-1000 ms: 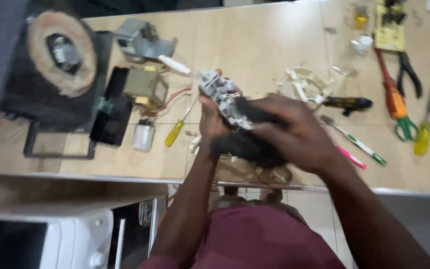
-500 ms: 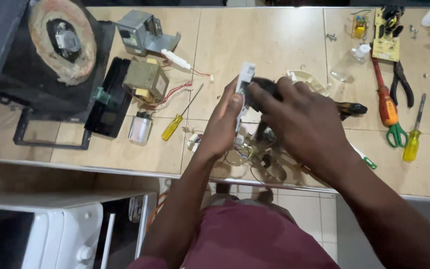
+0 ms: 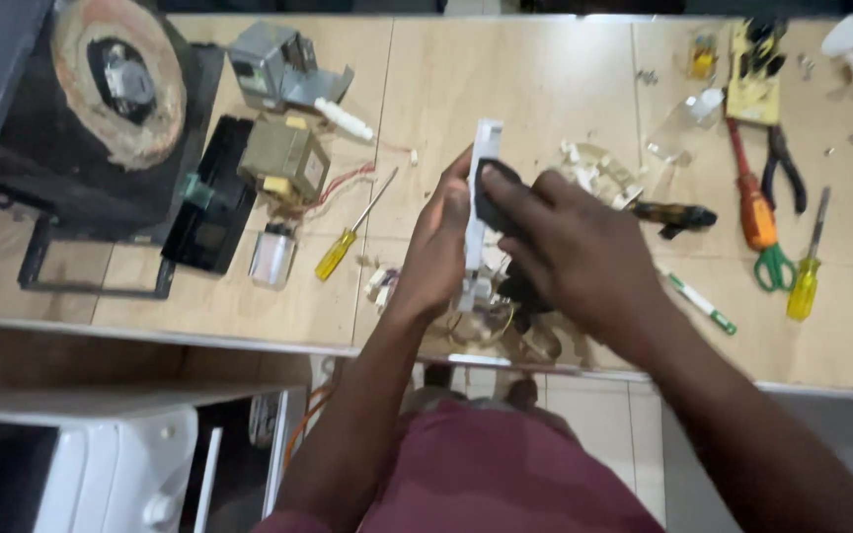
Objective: Cleaning and inspecting internal components of an appliance during repair using a cloth and toothbrush
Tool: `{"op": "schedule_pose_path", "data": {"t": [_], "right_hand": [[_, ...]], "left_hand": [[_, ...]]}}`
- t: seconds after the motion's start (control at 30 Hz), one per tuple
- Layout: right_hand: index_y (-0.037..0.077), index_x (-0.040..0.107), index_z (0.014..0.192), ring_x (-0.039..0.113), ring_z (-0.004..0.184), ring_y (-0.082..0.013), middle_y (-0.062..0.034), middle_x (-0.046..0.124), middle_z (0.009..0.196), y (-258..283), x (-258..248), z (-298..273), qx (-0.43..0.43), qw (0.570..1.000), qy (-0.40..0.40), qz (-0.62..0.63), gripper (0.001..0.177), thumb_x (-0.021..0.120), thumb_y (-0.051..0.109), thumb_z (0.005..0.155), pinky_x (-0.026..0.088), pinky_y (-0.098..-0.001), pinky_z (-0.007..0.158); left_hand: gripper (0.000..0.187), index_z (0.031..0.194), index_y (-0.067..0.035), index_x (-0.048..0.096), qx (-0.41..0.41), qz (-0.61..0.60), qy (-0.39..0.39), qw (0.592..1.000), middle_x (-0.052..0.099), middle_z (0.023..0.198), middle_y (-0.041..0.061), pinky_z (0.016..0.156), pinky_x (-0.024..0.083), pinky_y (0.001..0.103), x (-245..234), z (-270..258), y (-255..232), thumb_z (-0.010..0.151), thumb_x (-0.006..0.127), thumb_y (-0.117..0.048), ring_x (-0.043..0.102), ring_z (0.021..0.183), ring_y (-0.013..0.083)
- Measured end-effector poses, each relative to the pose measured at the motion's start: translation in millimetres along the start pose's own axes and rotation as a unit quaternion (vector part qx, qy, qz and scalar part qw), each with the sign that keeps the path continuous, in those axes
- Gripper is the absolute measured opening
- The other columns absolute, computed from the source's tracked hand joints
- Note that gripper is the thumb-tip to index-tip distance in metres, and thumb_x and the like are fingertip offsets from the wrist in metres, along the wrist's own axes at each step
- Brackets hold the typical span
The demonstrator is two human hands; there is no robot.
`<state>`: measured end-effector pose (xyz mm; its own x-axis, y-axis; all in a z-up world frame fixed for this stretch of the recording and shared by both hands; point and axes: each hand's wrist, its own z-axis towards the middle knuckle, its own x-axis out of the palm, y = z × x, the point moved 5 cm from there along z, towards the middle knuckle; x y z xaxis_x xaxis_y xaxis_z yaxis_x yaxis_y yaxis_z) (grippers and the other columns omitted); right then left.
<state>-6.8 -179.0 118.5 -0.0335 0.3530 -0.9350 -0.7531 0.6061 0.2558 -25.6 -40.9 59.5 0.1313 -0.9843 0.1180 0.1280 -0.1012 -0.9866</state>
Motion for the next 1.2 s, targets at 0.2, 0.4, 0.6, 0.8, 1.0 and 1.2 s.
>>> {"op": "schedule_pose_path", "data": {"t": [0.2, 0.4, 0.6, 0.8, 1.0, 1.2], "right_hand": [[0.03, 0.069, 0.119, 0.067, 0.074, -0.0348, -0.0035, 0.062, 0.088, 23, 4, -16, -0.07, 0.987, 0.145, -0.019, 0.033, 0.06, 0.023, 0.088, 0.047, -0.053, 0.043], [0.01, 0.047, 0.156, 0.06, 0.088, -0.0316, -0.0125, 0.055, 0.109, 6, -16, -7, -0.074, 0.994, -0.037, -0.069, 0.058, 0.065, 0.022, 0.102, 0.048, -0.0442, 0.052], [0.024, 0.07, 0.129, 0.063, 0.084, -0.0298, -0.0032, 0.061, 0.089, 21, -3, -20, -0.164, 0.965, 0.178, 0.103, 0.04, 0.066, 0.03, 0.09, 0.044, -0.0472, 0.053], [0.009, 0.062, 0.145, 0.051, 0.088, -0.0219, -0.0071, 0.053, 0.095, -37, -31, -38, 0.014, 0.955, -0.014, 0.297, 0.048, 0.052, 0.03, 0.102, 0.035, -0.0313, 0.078], [0.012, 0.056, 0.15, 0.055, 0.078, -0.0236, -0.0092, 0.062, 0.092, -26, 3, -39, 0.005, 0.964, -0.005, 0.267, 0.055, 0.053, 0.035, 0.1, 0.038, -0.036, 0.071], [0.024, 0.048, 0.152, 0.058, 0.08, -0.0304, -0.0088, 0.049, 0.096, 0, 38, -30, -0.021, 0.999, 0.015, -0.026, 0.075, 0.07, 0.026, 0.081, 0.045, -0.046, 0.046]], "left_hand": [[0.065, 0.155, -0.018, 0.048, -0.168, -0.13, -0.102, 0.972, 0.062, 0.088, 0.007, 0.05, 0.047, 0.025, -10, 17, 37, 0.101, 0.034, -0.052, 0.056, 0.065, 0.0141], [0.066, 0.143, -0.01, 0.057, -0.109, -0.249, -0.039, 0.962, 0.069, 0.119, 0.012, 0.088, 0.058, 0.035, 4, 23, 32, 0.095, 0.05, -0.056, 0.068, 0.109, 0.0245], [0.08, 0.157, -0.011, 0.043, -0.101, -0.45, 0.078, 0.884, 0.042, 0.079, -0.004, 0.057, 0.037, 0.022, 6, 28, 34, 0.094, 0.054, -0.06, 0.038, 0.066, 0.008], [0.068, 0.155, -0.007, 0.044, -0.041, -0.553, 0.148, 0.819, 0.064, 0.098, 0.007, 0.07, 0.053, 0.034, -2, 30, 43, 0.106, 0.054, -0.054, 0.061, 0.092, 0.0192], [0.055, 0.142, -0.008, 0.058, 0.017, -0.538, 0.151, 0.829, 0.067, 0.125, 0.011, 0.098, 0.058, 0.062, -3, 34, 42, 0.113, 0.046, -0.053, 0.061, 0.132, 0.0319], [0.056, 0.144, -0.008, 0.057, 0.006, -0.558, 0.197, 0.806, 0.065, 0.142, 0.018, 0.115, 0.046, 0.068, 9, 30, 34, 0.117, 0.038, -0.053, 0.041, 0.154, 0.0361]]}}
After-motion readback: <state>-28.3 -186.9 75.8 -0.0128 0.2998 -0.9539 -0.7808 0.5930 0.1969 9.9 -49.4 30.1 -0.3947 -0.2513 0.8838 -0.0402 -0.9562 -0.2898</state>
